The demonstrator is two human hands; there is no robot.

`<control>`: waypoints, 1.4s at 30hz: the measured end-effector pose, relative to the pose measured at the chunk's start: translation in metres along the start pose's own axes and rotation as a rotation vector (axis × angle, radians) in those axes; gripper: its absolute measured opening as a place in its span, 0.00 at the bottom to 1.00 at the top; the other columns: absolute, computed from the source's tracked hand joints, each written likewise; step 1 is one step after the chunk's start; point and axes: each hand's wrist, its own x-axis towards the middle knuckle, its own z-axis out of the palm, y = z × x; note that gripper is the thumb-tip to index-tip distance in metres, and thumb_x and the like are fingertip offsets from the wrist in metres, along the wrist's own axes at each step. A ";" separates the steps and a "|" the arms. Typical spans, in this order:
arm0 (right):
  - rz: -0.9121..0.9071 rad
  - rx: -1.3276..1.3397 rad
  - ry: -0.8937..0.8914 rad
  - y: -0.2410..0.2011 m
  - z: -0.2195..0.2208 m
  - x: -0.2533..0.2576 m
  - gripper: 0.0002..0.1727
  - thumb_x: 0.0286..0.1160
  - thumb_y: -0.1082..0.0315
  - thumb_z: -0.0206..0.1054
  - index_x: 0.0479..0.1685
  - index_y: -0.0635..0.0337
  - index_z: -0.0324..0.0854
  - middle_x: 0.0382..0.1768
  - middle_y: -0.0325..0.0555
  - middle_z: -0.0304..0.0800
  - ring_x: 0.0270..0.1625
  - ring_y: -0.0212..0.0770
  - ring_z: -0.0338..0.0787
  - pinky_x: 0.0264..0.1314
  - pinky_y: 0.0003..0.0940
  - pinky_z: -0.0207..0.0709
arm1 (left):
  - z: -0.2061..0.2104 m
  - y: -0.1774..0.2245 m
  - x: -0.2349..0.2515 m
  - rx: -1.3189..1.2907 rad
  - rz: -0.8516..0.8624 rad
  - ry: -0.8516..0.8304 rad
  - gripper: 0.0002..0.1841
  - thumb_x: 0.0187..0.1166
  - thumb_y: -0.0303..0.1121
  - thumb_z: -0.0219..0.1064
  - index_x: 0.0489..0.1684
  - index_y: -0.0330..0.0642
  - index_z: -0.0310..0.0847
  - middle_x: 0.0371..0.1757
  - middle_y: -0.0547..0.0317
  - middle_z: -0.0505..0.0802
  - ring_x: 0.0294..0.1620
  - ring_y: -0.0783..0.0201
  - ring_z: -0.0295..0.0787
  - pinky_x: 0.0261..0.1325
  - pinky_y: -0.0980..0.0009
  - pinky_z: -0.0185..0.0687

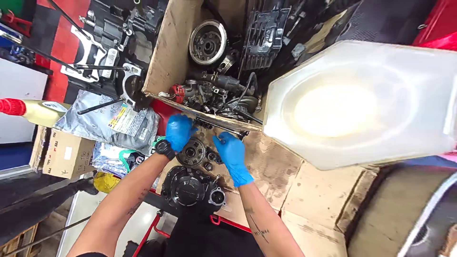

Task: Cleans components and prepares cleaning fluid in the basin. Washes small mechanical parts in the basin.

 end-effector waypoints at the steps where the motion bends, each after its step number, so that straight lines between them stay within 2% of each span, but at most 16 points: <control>1: -0.008 0.075 -0.001 0.010 -0.016 -0.015 0.23 0.82 0.48 0.63 0.49 0.60 0.91 0.38 0.51 0.95 0.42 0.50 0.94 0.48 0.54 0.85 | -0.005 -0.005 -0.013 -0.061 -0.002 0.063 0.26 0.83 0.54 0.63 0.46 0.34 0.91 0.52 0.37 0.93 0.62 0.36 0.88 0.67 0.38 0.79; 2: -0.010 0.152 0.003 0.022 -0.029 -0.032 0.21 0.82 0.49 0.64 0.49 0.59 0.91 0.37 0.48 0.95 0.40 0.46 0.94 0.47 0.50 0.86 | -0.009 -0.007 -0.029 -0.123 -0.012 0.117 0.27 0.83 0.55 0.62 0.43 0.36 0.92 0.48 0.39 0.94 0.58 0.37 0.90 0.64 0.38 0.81; 4: -0.005 0.257 0.005 0.055 -0.051 -0.068 0.19 0.83 0.52 0.64 0.48 0.58 0.92 0.37 0.45 0.96 0.38 0.41 0.95 0.45 0.46 0.88 | -0.016 0.003 -0.064 -0.248 -0.012 0.152 0.27 0.84 0.56 0.61 0.44 0.38 0.92 0.46 0.41 0.95 0.54 0.40 0.92 0.62 0.39 0.82; 6: 0.045 0.289 -0.034 0.086 -0.068 -0.109 0.18 0.83 0.54 0.63 0.49 0.58 0.92 0.38 0.45 0.96 0.39 0.40 0.95 0.46 0.46 0.89 | -0.014 0.030 -0.099 -0.357 0.028 0.144 0.25 0.84 0.54 0.62 0.44 0.40 0.93 0.45 0.46 0.96 0.51 0.45 0.93 0.59 0.42 0.85; 9: 0.189 0.254 -0.108 0.129 -0.087 -0.179 0.18 0.85 0.55 0.63 0.53 0.57 0.92 0.43 0.45 0.97 0.46 0.41 0.95 0.54 0.48 0.88 | 0.016 0.092 -0.137 -0.483 0.168 0.130 0.22 0.83 0.53 0.63 0.41 0.44 0.95 0.42 0.53 0.96 0.48 0.53 0.94 0.55 0.48 0.88; 13: 0.347 0.154 -0.051 0.178 -0.136 -0.272 0.18 0.84 0.54 0.62 0.53 0.56 0.92 0.42 0.46 0.97 0.45 0.44 0.95 0.54 0.50 0.87 | 0.057 0.186 -0.155 -0.561 0.315 -0.009 0.23 0.83 0.51 0.61 0.46 0.40 0.94 0.45 0.46 0.96 0.50 0.45 0.94 0.57 0.40 0.86; 16: 0.431 0.095 0.044 0.216 -0.183 -0.330 0.17 0.84 0.55 0.63 0.53 0.55 0.92 0.45 0.46 0.97 0.48 0.44 0.95 0.57 0.50 0.87 | 0.071 0.237 -0.163 -0.559 0.377 -0.083 0.24 0.83 0.51 0.61 0.48 0.40 0.94 0.46 0.44 0.96 0.51 0.43 0.94 0.59 0.39 0.85; 19: 0.583 0.051 0.137 0.285 -0.241 -0.384 0.17 0.84 0.58 0.63 0.58 0.55 0.91 0.52 0.47 0.96 0.55 0.44 0.95 0.65 0.51 0.85 | 0.078 0.279 -0.164 -0.494 0.433 -0.102 0.23 0.83 0.52 0.61 0.50 0.41 0.94 0.47 0.44 0.96 0.52 0.42 0.94 0.59 0.37 0.84; 22: 0.729 -0.011 0.224 0.395 -0.293 -0.432 0.15 0.82 0.62 0.64 0.58 0.57 0.91 0.51 0.50 0.96 0.56 0.49 0.94 0.65 0.57 0.83 | 0.084 0.320 -0.160 -0.450 0.469 -0.070 0.23 0.84 0.51 0.61 0.53 0.40 0.93 0.49 0.42 0.95 0.53 0.40 0.93 0.59 0.36 0.84; 24: 0.805 -0.064 0.208 0.471 -0.322 -0.448 0.14 0.82 0.64 0.64 0.58 0.57 0.90 0.52 0.55 0.95 0.58 0.55 0.93 0.65 0.63 0.80 | 0.087 0.354 -0.162 -0.437 0.457 -0.041 0.24 0.84 0.51 0.61 0.54 0.38 0.92 0.49 0.41 0.95 0.52 0.39 0.93 0.59 0.35 0.83; 26: 0.802 -0.107 0.189 0.536 -0.347 -0.451 0.15 0.81 0.64 0.63 0.58 0.58 0.90 0.53 0.57 0.94 0.60 0.58 0.92 0.65 0.65 0.79 | 0.091 0.397 -0.172 -0.442 0.433 -0.032 0.24 0.85 0.52 0.60 0.55 0.39 0.92 0.50 0.41 0.95 0.51 0.41 0.93 0.58 0.36 0.83; 30: 0.732 -0.070 0.074 0.608 -0.368 -0.436 0.17 0.81 0.63 0.63 0.61 0.58 0.88 0.59 0.58 0.92 0.65 0.59 0.89 0.69 0.65 0.77 | 0.094 0.491 -0.201 -0.452 0.404 -0.094 0.24 0.86 0.51 0.60 0.57 0.40 0.91 0.52 0.45 0.95 0.54 0.46 0.93 0.61 0.42 0.85; 33: 0.682 -0.046 -0.002 0.634 -0.375 -0.431 0.17 0.81 0.63 0.62 0.62 0.56 0.88 0.60 0.56 0.92 0.66 0.57 0.89 0.70 0.64 0.76 | 0.102 0.550 -0.219 -0.440 0.424 -0.111 0.23 0.86 0.51 0.60 0.56 0.41 0.92 0.51 0.46 0.95 0.53 0.48 0.93 0.60 0.45 0.85; 37: 0.628 -0.010 -0.024 0.653 -0.373 -0.438 0.17 0.83 0.65 0.60 0.61 0.57 0.89 0.59 0.54 0.93 0.65 0.55 0.90 0.70 0.61 0.77 | 0.121 0.598 -0.238 -0.434 0.446 -0.134 0.22 0.84 0.51 0.61 0.55 0.43 0.92 0.49 0.49 0.95 0.51 0.50 0.93 0.58 0.47 0.86; 39: 0.630 -0.003 -0.029 0.657 -0.371 -0.444 0.17 0.83 0.65 0.60 0.62 0.58 0.89 0.58 0.55 0.93 0.65 0.55 0.90 0.71 0.60 0.77 | 0.132 0.617 -0.245 -0.443 0.460 -0.186 0.21 0.85 0.49 0.61 0.55 0.42 0.92 0.50 0.49 0.95 0.51 0.51 0.93 0.59 0.48 0.86; 42: 0.669 -0.055 -0.093 0.650 -0.367 -0.446 0.18 0.83 0.64 0.61 0.65 0.61 0.85 0.59 0.60 0.92 0.65 0.61 0.89 0.69 0.65 0.76 | 0.150 0.654 -0.247 -0.458 0.480 -0.324 0.20 0.85 0.46 0.62 0.59 0.40 0.91 0.54 0.47 0.95 0.56 0.51 0.92 0.64 0.50 0.85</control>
